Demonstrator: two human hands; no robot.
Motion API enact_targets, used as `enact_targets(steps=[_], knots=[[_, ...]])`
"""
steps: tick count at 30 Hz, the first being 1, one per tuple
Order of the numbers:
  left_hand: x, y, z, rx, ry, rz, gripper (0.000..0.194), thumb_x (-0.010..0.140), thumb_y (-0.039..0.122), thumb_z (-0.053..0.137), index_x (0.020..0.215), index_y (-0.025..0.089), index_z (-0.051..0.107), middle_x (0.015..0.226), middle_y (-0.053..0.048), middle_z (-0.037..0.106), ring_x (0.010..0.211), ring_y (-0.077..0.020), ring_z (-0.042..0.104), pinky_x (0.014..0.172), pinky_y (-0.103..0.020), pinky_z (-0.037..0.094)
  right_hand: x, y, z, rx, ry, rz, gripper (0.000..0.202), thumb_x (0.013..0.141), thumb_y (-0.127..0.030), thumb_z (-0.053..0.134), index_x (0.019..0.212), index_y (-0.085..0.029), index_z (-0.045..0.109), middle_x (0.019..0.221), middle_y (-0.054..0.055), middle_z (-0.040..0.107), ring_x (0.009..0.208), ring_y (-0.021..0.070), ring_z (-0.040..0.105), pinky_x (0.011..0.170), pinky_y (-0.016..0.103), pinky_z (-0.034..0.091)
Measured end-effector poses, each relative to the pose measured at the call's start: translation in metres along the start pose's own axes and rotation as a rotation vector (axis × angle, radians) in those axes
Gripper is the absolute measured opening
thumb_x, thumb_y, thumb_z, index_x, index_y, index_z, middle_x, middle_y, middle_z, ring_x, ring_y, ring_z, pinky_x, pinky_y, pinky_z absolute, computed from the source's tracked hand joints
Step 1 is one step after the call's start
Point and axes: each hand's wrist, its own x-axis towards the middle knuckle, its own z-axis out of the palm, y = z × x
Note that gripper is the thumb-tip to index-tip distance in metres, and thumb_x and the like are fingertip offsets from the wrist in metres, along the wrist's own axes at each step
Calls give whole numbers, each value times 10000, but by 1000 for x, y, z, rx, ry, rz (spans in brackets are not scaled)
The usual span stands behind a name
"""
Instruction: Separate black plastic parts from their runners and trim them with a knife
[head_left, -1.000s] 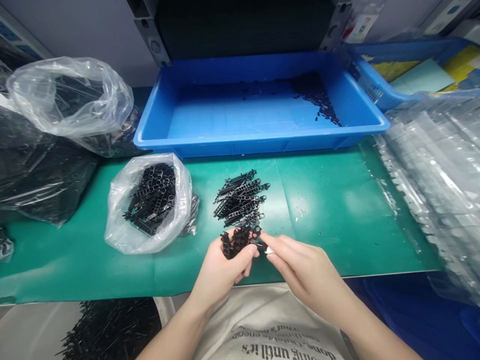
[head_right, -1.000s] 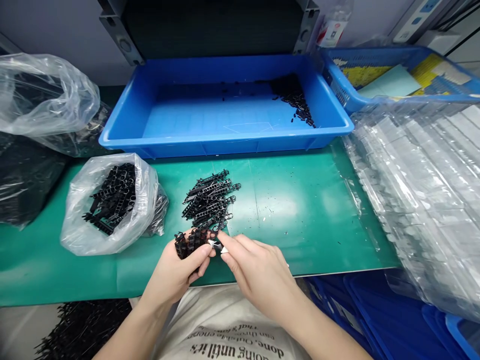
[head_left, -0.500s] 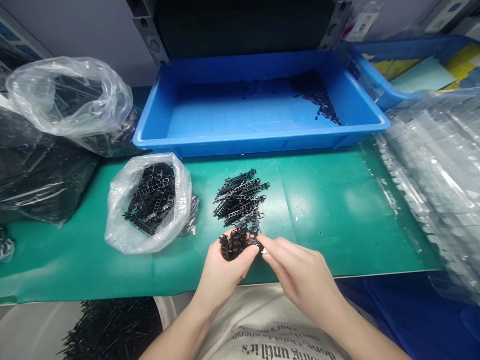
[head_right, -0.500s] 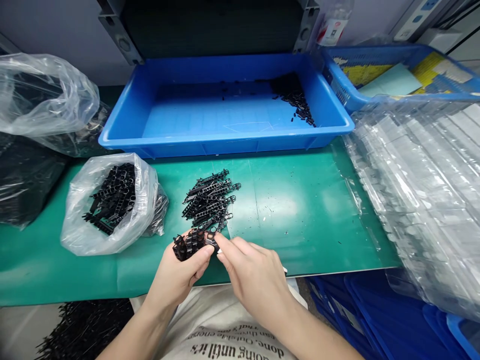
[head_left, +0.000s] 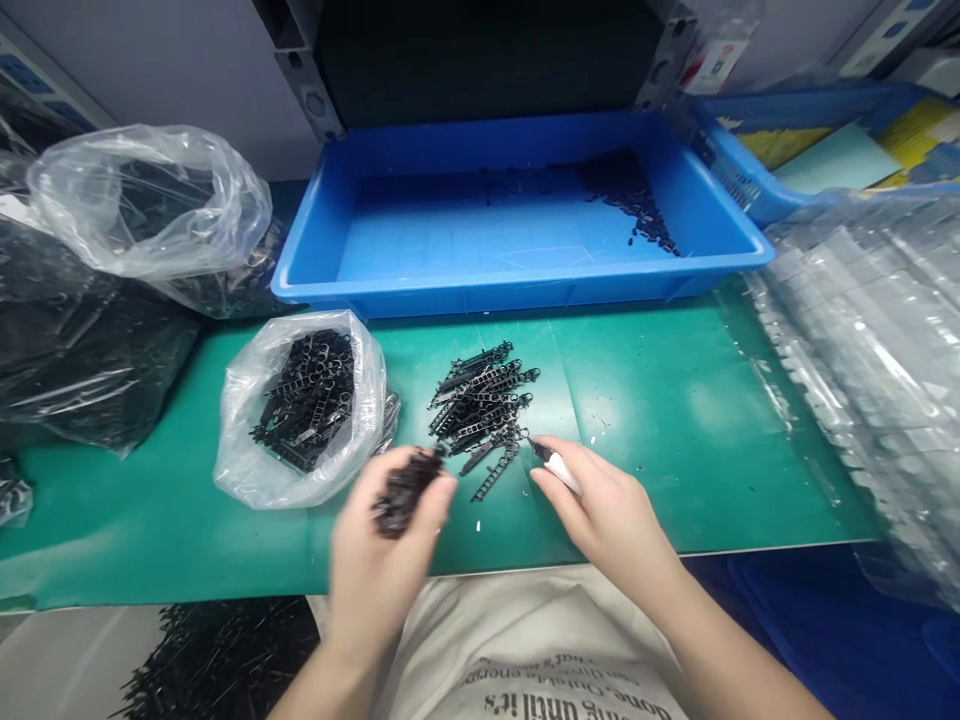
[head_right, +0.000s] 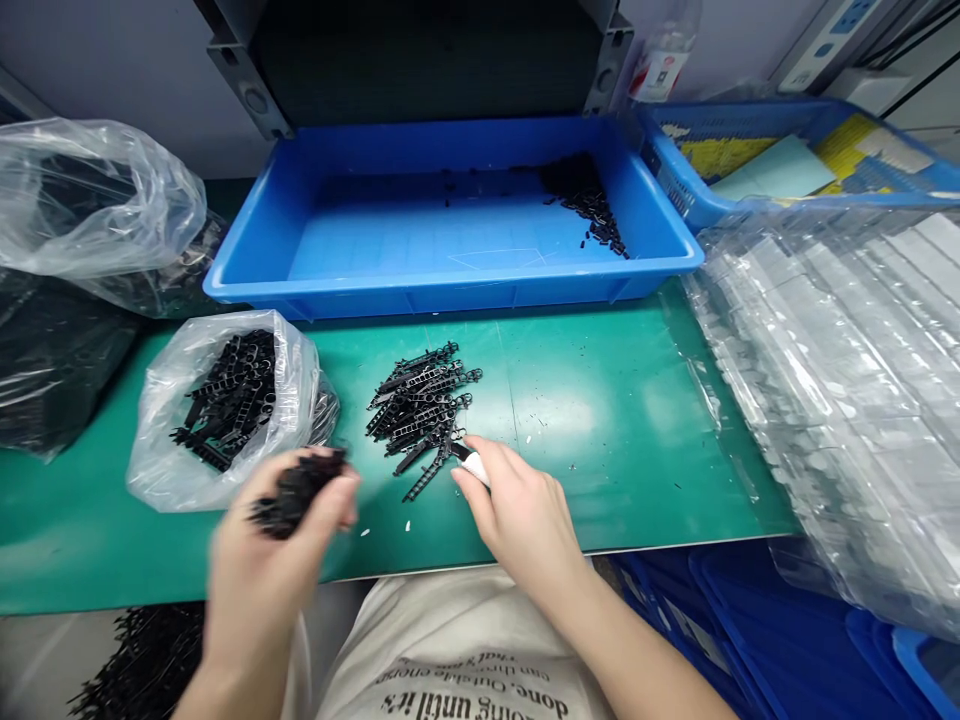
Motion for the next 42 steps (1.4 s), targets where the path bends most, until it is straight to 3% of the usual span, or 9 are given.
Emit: enact_targets(steps=[4,11,16,21,23,26,28,37,42], knots=[[42,1,-46,561,548,333,374,695,429,644,959,166,614,913,-70,639,817,-235,597,717,-332,434,6,3,1,-89,-76,23,163,879,-252,447,929,-184,587,823,39,657,677,217,623,532,285,443],[92,-4,-67,903,156,201,538,722,459,623,1125,114,537,1048,-161,615,988,-356,560,759,-425,454,24,-16,15,-246,-144,130,295,849,-419,518,683,-177,552,601,41,592,494,206,557,420,260,251],[88,-7,-63,879,175,323,476,708,404,665,1058,92,583,1002,-147,628,972,-331,564,826,-430,452,32,-18,15,-217,-169,171,250,809,-298,560,590,-189,511,507,29,563,445,189,530,413,251,201],[54,-5,-48,558,468,556,237,772,321,600,931,146,611,907,-84,632,913,-244,570,828,-352,438,26,-5,-3,-94,-159,212,333,782,-273,529,483,-210,396,414,-38,482,399,127,457,406,217,298],[34,-2,-28,335,298,491,116,779,259,582,861,181,606,792,-29,635,722,-168,596,682,-270,471,21,-3,-8,-31,-110,237,317,782,-305,507,496,-210,409,433,-40,497,411,118,462,414,205,332],[10,1,8,25,-405,230,121,809,258,524,852,195,618,658,1,642,576,-135,609,551,-216,474,13,-6,-10,134,10,247,278,769,-331,486,523,-207,452,443,-37,506,404,113,450,407,207,340],[3,4,28,-108,-611,66,172,809,280,508,882,187,634,658,-11,659,588,-149,626,563,-226,490,8,-10,-8,217,56,212,256,759,-314,481,528,-207,453,444,-36,503,401,110,440,403,209,337],[5,9,46,-486,-577,-225,207,735,237,564,914,137,583,670,-2,612,667,-129,600,634,-212,486,-7,-20,-3,175,41,32,306,841,-332,446,563,-209,417,490,-29,507,428,113,457,420,218,352],[2,1,40,-552,-592,-235,207,832,308,478,951,146,530,537,72,432,389,-49,404,387,-161,323,-5,-9,-13,153,-38,-24,280,910,-341,361,1034,-173,547,852,64,669,704,189,631,575,280,498]])
